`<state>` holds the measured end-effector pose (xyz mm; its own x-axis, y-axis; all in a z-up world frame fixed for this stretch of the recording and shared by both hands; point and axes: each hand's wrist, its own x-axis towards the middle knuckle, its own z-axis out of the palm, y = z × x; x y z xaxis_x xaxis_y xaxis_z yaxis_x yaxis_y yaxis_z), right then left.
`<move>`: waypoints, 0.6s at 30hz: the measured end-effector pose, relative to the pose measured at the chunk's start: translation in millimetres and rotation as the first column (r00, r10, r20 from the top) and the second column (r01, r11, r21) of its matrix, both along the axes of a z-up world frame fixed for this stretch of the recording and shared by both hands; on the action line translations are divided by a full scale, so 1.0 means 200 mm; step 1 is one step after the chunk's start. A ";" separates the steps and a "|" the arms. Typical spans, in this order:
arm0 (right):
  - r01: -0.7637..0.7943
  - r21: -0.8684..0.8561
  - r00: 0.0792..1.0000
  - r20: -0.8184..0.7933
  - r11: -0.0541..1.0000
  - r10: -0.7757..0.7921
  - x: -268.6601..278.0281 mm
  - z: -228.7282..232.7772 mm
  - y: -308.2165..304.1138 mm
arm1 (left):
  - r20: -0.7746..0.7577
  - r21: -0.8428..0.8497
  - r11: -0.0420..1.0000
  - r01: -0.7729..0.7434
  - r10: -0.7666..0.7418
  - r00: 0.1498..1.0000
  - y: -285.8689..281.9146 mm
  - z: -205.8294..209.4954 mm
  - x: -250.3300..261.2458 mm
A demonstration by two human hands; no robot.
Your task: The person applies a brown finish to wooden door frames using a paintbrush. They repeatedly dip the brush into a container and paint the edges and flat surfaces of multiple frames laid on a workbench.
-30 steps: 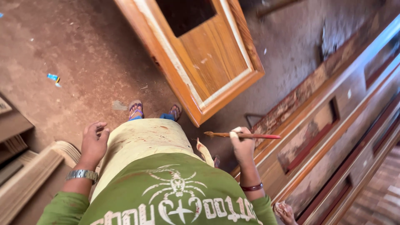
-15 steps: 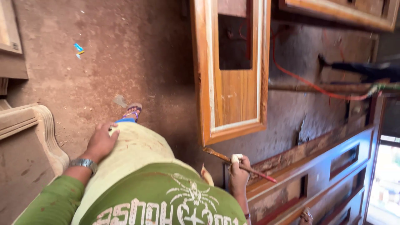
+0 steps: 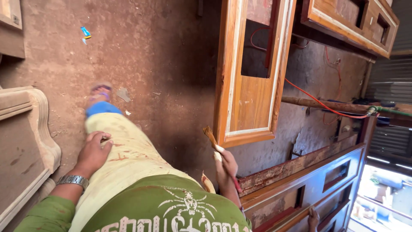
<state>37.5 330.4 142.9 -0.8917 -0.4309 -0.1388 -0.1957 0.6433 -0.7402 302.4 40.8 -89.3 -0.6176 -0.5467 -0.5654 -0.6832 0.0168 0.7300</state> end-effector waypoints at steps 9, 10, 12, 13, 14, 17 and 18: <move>-0.105 0.283 0.942 -0.278 0.953 0.186 -0.09 -0.22 -0.63 | 0.033 -0.126 0.973 0.192 -0.190 0.981 -0.58 -0.07 -0.15; -0.093 0.286 0.946 -0.274 0.954 0.174 -0.10 -0.23 -0.70 | 0.053 -0.117 0.967 0.226 -0.222 0.974 -0.65 -0.07 -0.17; -0.045 0.248 0.949 -0.293 0.968 0.119 -0.11 -0.26 -0.84 | 0.088 -0.112 0.950 0.292 -0.283 0.955 -0.80 -0.06 -0.18; -0.021 0.228 0.949 -0.303 0.973 0.091 -0.11 -0.27 -0.91 | 0.103 -0.115 0.939 0.323 -0.312 0.944 -0.87 -0.06 -0.17; -0.001 0.221 0.940 -0.333 0.975 0.077 -0.13 -0.29 -0.96 | 0.116 -0.118 0.927 0.355 -0.342 0.932 -0.94 -0.06 -0.18; 0.060 0.220 0.912 -0.408 0.974 0.036 -0.20 -0.38 -1.08 | 0.194 -0.053 0.920 0.388 -0.372 0.908 -1.13 -0.09 -0.20; 0.082 0.234 0.907 -0.421 0.969 0.025 -0.24 -0.42 -1.09 | 0.194 -0.049 0.914 0.404 -0.388 0.901 -1.18 -0.10 -0.19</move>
<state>-9.8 111.5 58.2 -0.9011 -0.4059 0.1528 -0.4312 0.8007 -0.4159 263.8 -194.5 -109.1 -0.6879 -0.3292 -0.6468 -0.7242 0.3697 0.5821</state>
